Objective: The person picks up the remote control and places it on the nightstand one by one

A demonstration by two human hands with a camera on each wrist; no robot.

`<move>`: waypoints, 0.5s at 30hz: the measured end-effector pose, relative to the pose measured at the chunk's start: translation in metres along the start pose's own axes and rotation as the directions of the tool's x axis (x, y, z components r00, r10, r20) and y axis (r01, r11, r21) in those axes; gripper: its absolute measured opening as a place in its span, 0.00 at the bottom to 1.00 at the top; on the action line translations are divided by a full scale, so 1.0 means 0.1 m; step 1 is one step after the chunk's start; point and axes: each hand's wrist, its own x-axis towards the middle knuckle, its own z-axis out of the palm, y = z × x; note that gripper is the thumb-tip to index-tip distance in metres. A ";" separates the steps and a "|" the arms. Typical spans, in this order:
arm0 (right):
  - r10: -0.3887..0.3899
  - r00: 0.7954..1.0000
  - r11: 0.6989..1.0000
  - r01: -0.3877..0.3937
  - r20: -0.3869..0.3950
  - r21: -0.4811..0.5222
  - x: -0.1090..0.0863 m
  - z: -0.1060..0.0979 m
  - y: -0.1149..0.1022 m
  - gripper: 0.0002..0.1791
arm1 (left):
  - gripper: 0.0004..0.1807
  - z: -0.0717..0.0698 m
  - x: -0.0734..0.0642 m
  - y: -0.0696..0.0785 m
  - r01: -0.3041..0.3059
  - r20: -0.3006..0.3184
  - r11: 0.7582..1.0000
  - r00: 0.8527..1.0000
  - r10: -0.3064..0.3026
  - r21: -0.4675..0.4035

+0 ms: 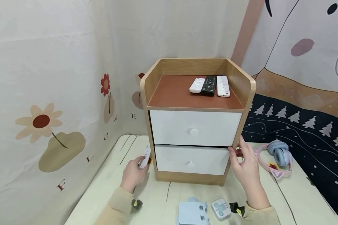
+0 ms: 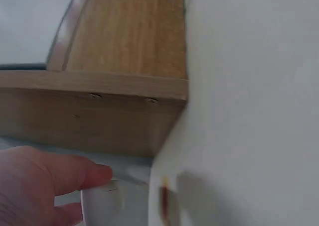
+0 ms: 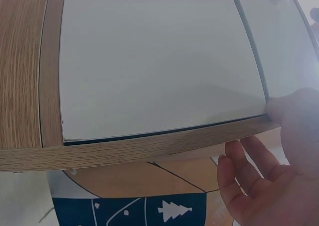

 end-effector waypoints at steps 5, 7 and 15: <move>-0.021 1.000 1.000 0.021 -0.013 0.004 0.00 0.02 0.00 0.41 | 0.31 -0.14 0.00 0.14 -0.060 -0.064 0.997 0.996 0.056 -0.051; -0.021 1.000 1.000 0.021 -0.014 0.001 0.00 0.02 0.00 0.41 | 0.31 -0.21 0.00 0.23 -0.093 -0.098 0.993 0.992 0.086 -0.069; -0.013 1.000 1.000 0.013 -0.005 -0.003 0.01 0.01 -0.02 0.42 | 0.31 -0.56 0.01 0.63 -0.206 -0.252 0.971 0.952 0.171 -0.120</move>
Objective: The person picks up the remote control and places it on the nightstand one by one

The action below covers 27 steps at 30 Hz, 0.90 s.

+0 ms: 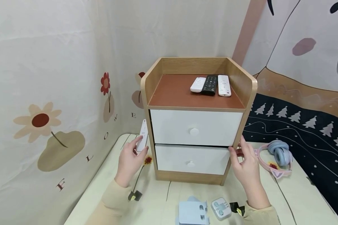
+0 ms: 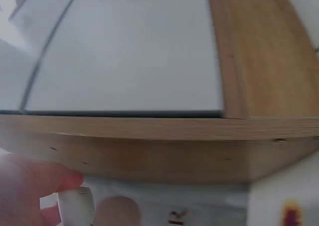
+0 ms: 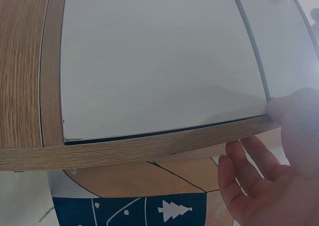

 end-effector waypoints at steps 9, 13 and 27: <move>0.002 1.000 1.000 -0.002 0.001 0.006 0.00 -0.01 -0.01 0.41 | 0.29 -0.32 0.12 0.45 -0.174 -0.171 0.981 0.973 0.158 -0.083; 0.002 1.000 1.000 -0.002 -0.002 0.013 -0.01 0.00 -0.01 0.41 | 0.29 -0.44 0.17 0.62 -0.236 -0.237 0.964 0.950 0.202 -0.125; -0.002 1.000 1.000 0.002 -0.004 0.013 -0.01 0.00 0.01 0.42 | 0.29 -0.75 0.23 1.19 -0.462 -0.437 0.861 0.832 0.340 -0.210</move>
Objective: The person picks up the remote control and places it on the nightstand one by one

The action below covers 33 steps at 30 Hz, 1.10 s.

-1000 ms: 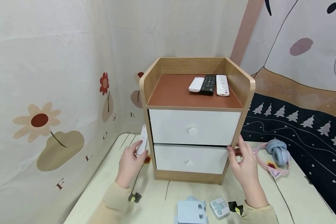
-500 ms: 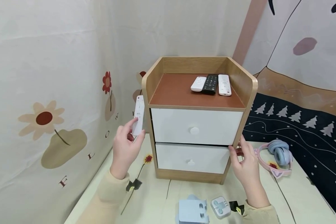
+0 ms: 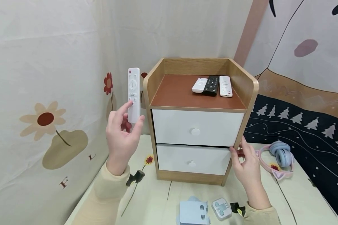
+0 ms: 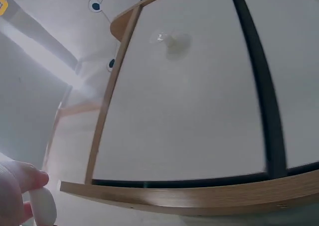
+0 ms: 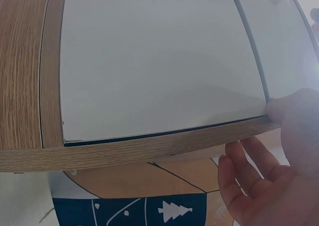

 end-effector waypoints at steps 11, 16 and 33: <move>0.004 1.000 1.000 -0.004 -0.001 0.005 -0.01 0.00 0.00 0.41 | 0.27 0.17 0.17 0.29 -0.215 0.048 0.977 0.975 0.215 0.003; 0.021 1.000 1.000 -0.021 0.012 0.009 0.00 -0.01 -0.02 0.41 | 0.26 0.26 0.25 0.44 -0.249 0.171 0.958 0.959 0.224 0.141; 0.044 0.999 0.999 -0.044 0.027 -0.002 0.01 -0.02 -0.02 0.40 | 0.24 0.64 0.45 0.59 -0.228 0.341 0.924 0.933 0.117 0.308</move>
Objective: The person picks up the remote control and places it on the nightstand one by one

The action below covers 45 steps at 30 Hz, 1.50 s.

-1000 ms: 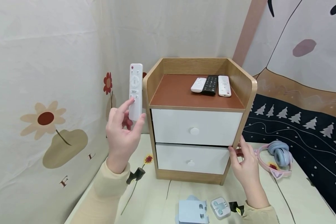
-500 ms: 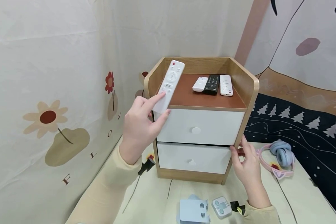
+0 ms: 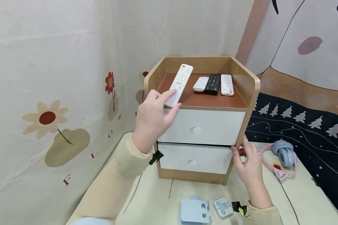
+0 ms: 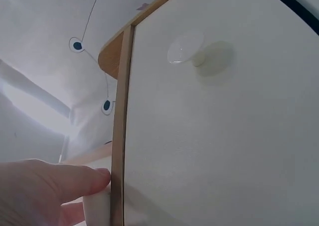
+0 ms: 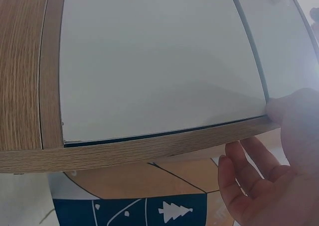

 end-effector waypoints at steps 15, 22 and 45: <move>-0.006 1.000 1.000 0.005 -0.010 -0.016 -0.01 0.02 0.01 0.40 | 0.22 0.04 0.33 0.16 0.133 0.171 0.968 0.970 -0.171 0.214; 0.009 1.000 1.000 -0.009 -0.007 -0.020 -0.01 0.02 0.00 0.39 | 0.19 0.04 0.46 0.17 0.194 0.265 0.943 0.927 -0.267 0.270; 0.003 1.000 1.000 -0.003 -0.008 -0.004 -0.01 0.02 0.03 0.39 | 0.18 0.25 0.78 0.20 0.250 0.393 0.914 0.842 -0.369 0.320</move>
